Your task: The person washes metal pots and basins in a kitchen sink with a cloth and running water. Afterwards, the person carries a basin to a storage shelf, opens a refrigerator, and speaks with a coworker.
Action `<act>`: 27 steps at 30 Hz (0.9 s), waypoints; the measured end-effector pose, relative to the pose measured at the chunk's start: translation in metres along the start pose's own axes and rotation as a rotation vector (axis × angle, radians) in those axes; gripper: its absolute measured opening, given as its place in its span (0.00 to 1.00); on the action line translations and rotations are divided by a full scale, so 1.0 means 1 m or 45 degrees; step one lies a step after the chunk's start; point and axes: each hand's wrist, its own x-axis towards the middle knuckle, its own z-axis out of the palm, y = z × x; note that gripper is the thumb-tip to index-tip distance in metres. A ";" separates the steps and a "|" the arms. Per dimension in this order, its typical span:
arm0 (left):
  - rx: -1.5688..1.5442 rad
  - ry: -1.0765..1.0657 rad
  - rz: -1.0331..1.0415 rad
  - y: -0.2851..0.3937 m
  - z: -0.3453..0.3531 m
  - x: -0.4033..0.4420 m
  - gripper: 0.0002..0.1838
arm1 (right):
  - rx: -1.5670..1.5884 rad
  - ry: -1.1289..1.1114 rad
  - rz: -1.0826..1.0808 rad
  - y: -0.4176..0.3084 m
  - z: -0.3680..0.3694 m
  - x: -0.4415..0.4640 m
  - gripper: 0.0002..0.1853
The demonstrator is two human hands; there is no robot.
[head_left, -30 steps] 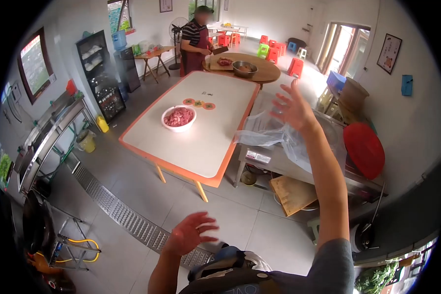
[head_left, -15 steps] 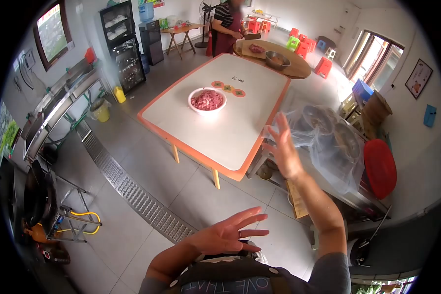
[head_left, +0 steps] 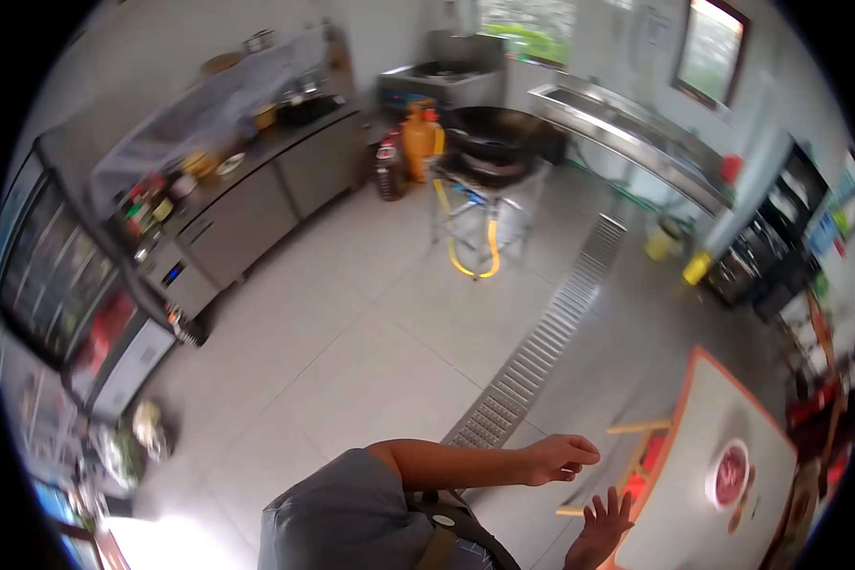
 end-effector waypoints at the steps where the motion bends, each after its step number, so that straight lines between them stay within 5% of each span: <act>1: -0.063 0.069 0.085 0.003 -0.013 -0.013 0.04 | -0.006 -0.018 0.042 0.001 0.012 0.007 0.34; 4: -0.281 0.261 0.461 0.002 -0.070 -0.064 0.04 | -0.022 -0.335 0.380 0.033 0.023 0.032 0.28; 5: -0.365 0.404 0.621 0.002 -0.089 -0.089 0.04 | -0.347 -0.505 0.339 0.041 0.044 0.031 0.31; 10: -0.630 0.757 0.984 -0.017 -0.174 -0.221 0.06 | -0.374 -1.007 0.290 0.095 0.148 0.005 0.31; 16: -0.809 0.927 1.117 -0.050 -0.245 -0.372 0.13 | -0.582 -1.369 0.742 0.196 0.290 -0.069 0.26; 19: -0.763 1.004 1.026 -0.080 -0.295 -0.426 0.18 | -1.075 -1.550 0.833 0.223 0.369 -0.125 0.27; 24: -0.685 1.418 1.174 -0.098 -0.343 -0.540 0.22 | -0.933 -1.892 0.540 0.297 0.488 -0.189 0.25; 27: -0.682 1.612 1.252 -0.118 -0.392 -0.595 0.17 | -1.008 -1.998 0.218 0.356 0.563 -0.208 0.22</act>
